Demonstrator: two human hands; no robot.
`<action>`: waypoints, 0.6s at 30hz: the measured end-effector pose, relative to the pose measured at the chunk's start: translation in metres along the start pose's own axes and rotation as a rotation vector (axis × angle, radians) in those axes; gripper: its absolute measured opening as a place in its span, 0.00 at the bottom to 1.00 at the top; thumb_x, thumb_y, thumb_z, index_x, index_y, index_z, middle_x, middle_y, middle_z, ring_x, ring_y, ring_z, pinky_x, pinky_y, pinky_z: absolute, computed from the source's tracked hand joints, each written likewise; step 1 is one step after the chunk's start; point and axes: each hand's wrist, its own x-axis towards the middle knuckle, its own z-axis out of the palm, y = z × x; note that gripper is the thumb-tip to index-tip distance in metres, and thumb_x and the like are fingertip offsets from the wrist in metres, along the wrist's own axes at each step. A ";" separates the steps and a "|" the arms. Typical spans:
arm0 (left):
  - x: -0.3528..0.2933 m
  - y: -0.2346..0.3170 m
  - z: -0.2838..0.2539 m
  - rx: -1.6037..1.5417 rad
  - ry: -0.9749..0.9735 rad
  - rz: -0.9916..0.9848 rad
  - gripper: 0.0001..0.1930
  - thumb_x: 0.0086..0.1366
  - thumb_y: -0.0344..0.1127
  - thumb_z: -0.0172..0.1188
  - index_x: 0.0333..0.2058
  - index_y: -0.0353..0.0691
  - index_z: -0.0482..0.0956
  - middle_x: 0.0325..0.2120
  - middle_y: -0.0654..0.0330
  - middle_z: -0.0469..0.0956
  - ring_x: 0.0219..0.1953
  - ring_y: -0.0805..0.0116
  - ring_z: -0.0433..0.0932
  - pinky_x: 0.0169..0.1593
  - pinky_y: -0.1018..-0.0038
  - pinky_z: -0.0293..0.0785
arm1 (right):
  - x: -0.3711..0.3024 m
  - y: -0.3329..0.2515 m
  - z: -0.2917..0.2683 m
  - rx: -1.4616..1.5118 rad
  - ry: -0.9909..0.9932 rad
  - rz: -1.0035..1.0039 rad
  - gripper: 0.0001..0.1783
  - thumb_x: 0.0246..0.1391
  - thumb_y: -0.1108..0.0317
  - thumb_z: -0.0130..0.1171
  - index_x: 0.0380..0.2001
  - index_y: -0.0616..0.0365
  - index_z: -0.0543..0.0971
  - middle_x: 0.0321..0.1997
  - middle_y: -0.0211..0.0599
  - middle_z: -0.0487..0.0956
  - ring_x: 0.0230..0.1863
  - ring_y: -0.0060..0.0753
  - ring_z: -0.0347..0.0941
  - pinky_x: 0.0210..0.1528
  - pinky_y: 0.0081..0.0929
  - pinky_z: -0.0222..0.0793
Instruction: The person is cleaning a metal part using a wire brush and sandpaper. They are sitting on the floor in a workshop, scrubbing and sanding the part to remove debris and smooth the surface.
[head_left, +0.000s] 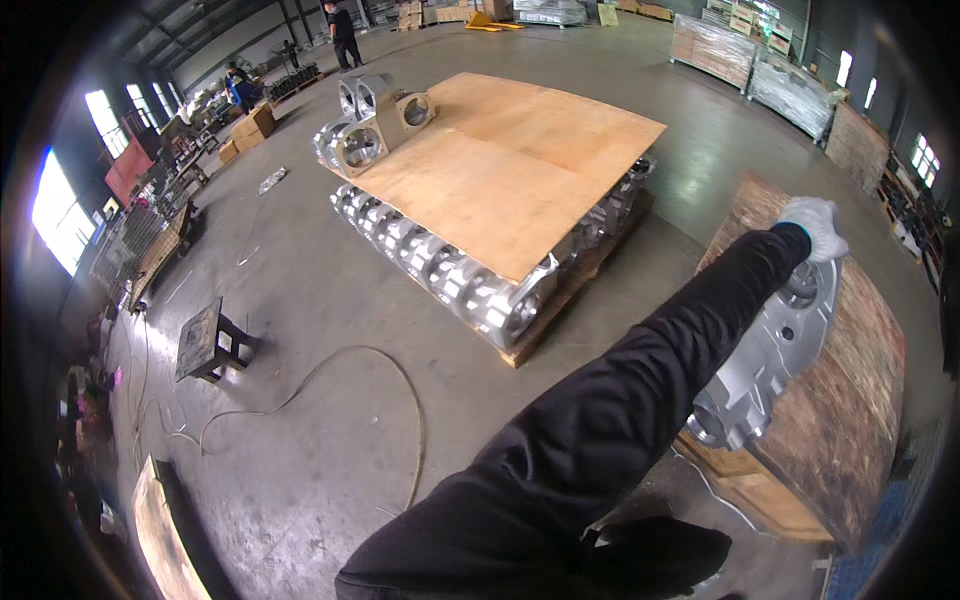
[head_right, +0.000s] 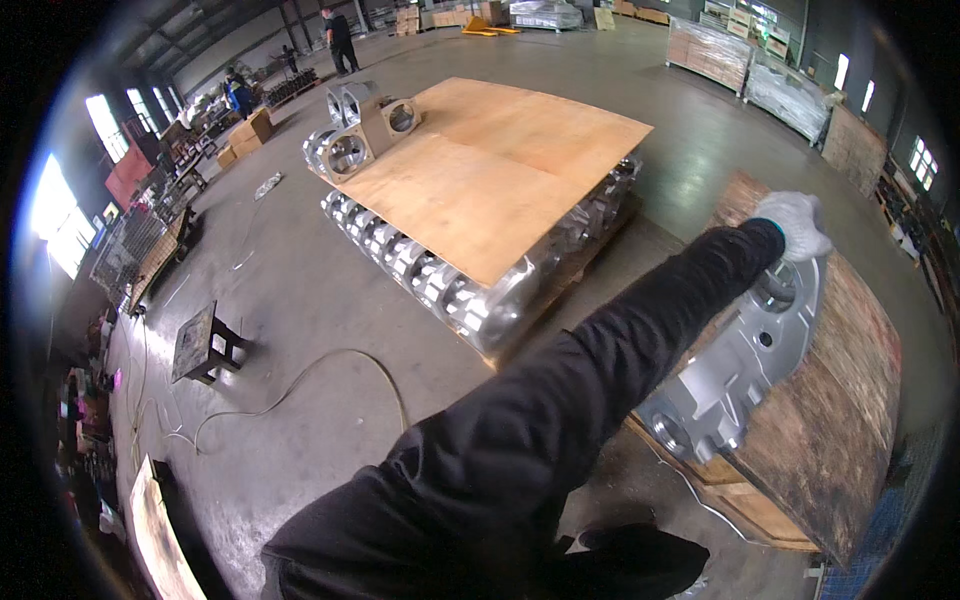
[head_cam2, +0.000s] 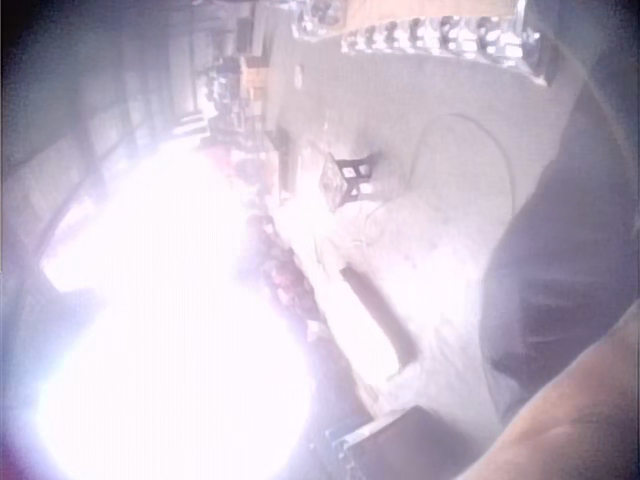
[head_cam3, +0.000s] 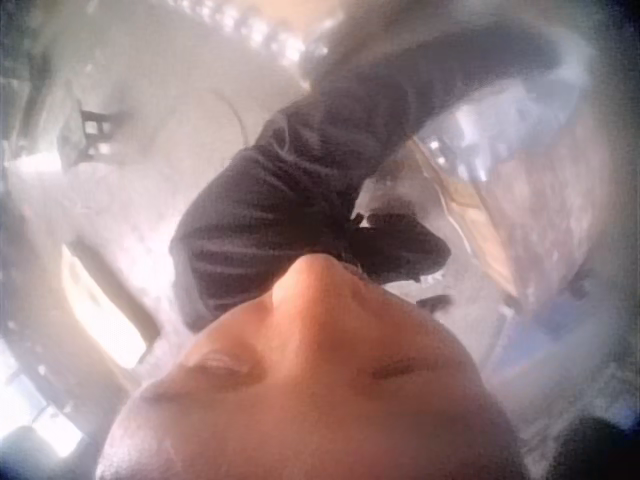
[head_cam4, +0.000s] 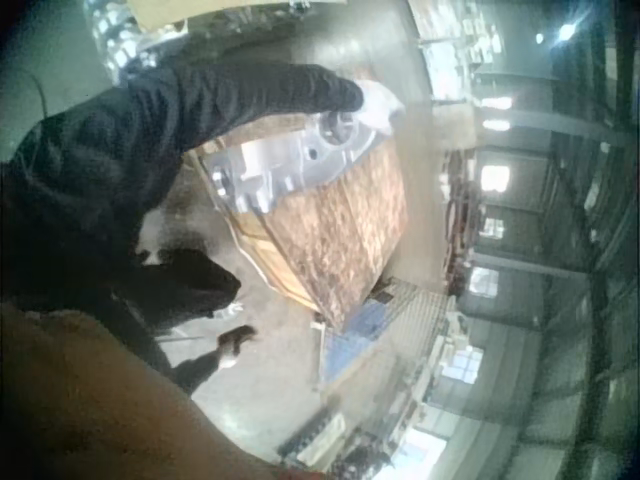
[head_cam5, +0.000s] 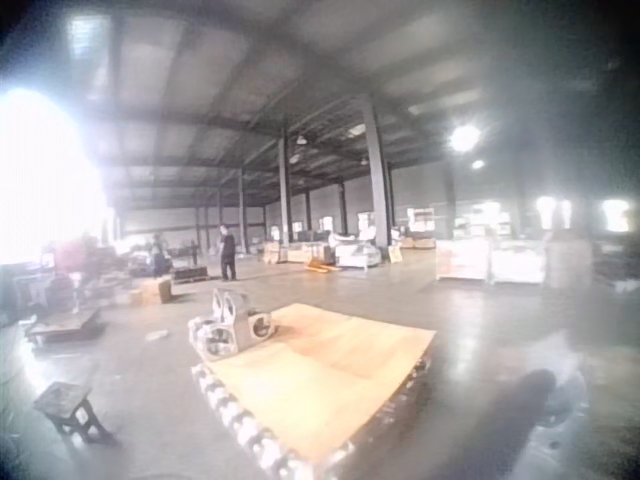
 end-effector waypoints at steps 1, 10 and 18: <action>-0.002 -0.003 -0.003 0.024 -0.005 -0.011 0.30 0.50 0.51 0.66 0.47 0.35 0.84 0.48 0.42 0.84 0.55 0.45 0.81 0.59 0.58 0.76 | -0.001 -0.003 0.008 -0.064 0.021 -0.042 0.26 0.68 0.72 0.49 0.68 0.66 0.70 0.69 0.49 0.71 0.68 0.41 0.67 0.72 0.35 0.59; 0.001 -0.030 0.029 0.022 0.120 0.124 0.27 0.53 0.51 0.66 0.40 0.29 0.81 0.41 0.37 0.82 0.49 0.40 0.81 0.56 0.55 0.76 | 0.030 -0.042 0.072 -0.324 0.071 -0.373 0.25 0.70 0.61 0.56 0.63 0.66 0.76 0.63 0.49 0.78 0.60 0.41 0.76 0.62 0.36 0.74; -0.022 -0.023 0.014 -0.077 0.201 0.155 0.22 0.56 0.44 0.68 0.38 0.29 0.78 0.36 0.44 0.79 0.42 0.44 0.79 0.48 0.53 0.75 | 0.072 -0.186 0.264 -0.136 -0.754 -0.189 0.20 0.76 0.61 0.45 0.58 0.63 0.76 0.57 0.42 0.80 0.58 0.36 0.78 0.60 0.31 0.73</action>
